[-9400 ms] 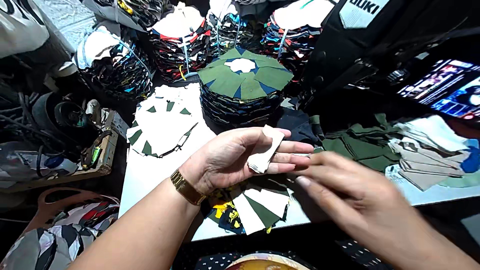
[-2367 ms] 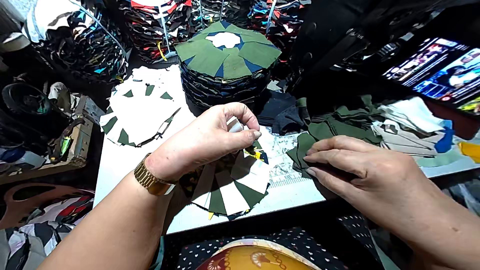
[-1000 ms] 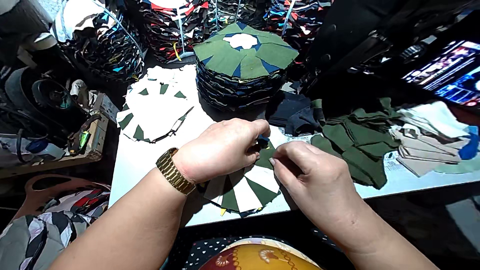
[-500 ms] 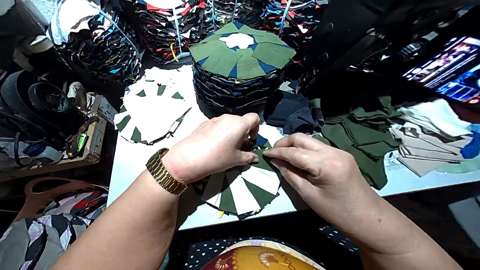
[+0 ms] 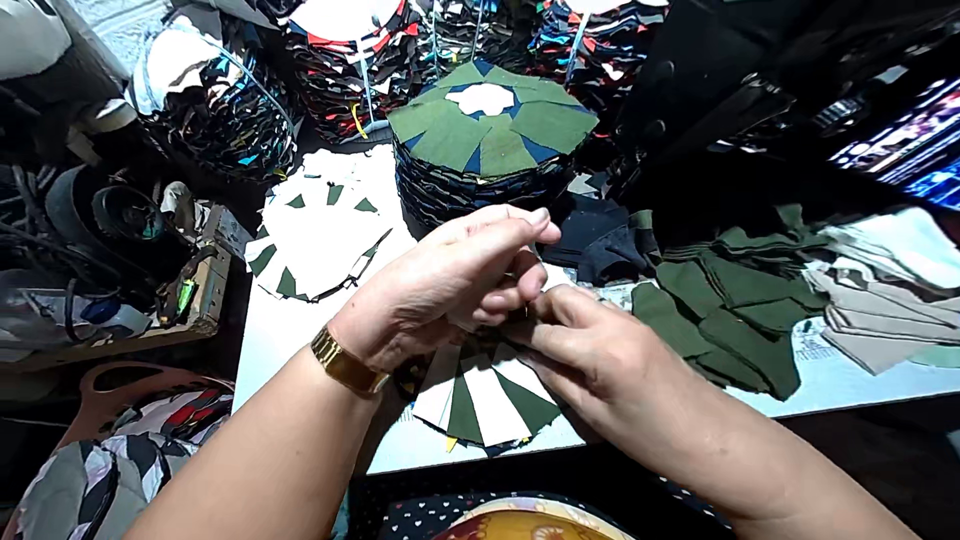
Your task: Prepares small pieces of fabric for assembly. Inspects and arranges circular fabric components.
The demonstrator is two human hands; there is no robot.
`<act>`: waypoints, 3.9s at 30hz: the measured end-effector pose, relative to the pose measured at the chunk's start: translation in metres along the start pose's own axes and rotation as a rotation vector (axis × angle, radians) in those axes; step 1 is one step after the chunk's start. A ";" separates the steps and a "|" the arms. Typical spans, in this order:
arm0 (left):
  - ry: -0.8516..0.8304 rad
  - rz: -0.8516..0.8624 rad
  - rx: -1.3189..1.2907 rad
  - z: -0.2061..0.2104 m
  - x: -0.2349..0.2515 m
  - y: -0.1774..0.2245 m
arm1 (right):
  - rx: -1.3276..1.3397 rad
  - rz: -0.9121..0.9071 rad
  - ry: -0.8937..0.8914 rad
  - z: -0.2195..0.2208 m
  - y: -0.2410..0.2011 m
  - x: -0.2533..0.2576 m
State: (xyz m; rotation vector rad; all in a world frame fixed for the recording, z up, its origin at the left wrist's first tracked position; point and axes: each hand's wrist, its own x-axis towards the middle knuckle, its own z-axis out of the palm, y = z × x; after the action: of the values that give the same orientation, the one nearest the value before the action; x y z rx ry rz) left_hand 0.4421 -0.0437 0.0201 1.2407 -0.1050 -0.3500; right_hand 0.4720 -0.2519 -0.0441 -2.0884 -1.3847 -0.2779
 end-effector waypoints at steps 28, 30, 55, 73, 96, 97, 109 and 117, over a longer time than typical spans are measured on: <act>-0.059 -0.192 -0.610 0.019 0.001 -0.022 | -0.015 -0.075 0.238 -0.016 -0.031 0.004; -0.056 -0.187 -0.596 0.019 0.001 -0.023 | -0.009 -0.080 0.240 -0.016 -0.031 0.005; 0.125 -0.050 -0.084 0.027 -0.004 -0.010 | 0.656 0.234 0.398 -0.038 0.005 -0.006; 0.184 0.156 0.267 0.020 0.000 -0.019 | 0.508 0.411 0.481 -0.023 -0.008 -0.002; 0.179 0.447 0.635 0.006 0.006 -0.018 | 0.402 0.306 0.496 -0.035 -0.009 0.007; 0.181 0.421 0.573 0.007 0.005 -0.016 | 0.416 0.321 0.478 -0.036 -0.009 0.006; -0.030 0.026 1.050 -0.001 -0.004 0.002 | 0.330 0.538 0.268 -0.012 -0.017 -0.013; 0.001 -0.085 1.316 0.001 0.000 -0.007 | -0.096 0.360 0.186 0.002 -0.008 -0.008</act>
State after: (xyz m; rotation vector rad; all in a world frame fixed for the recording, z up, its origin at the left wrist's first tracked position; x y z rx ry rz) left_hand 0.4409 -0.0467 0.0139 2.5499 -0.3105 -0.3514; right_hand 0.4612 -0.2543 -0.0464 -2.2775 -0.8841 -0.3814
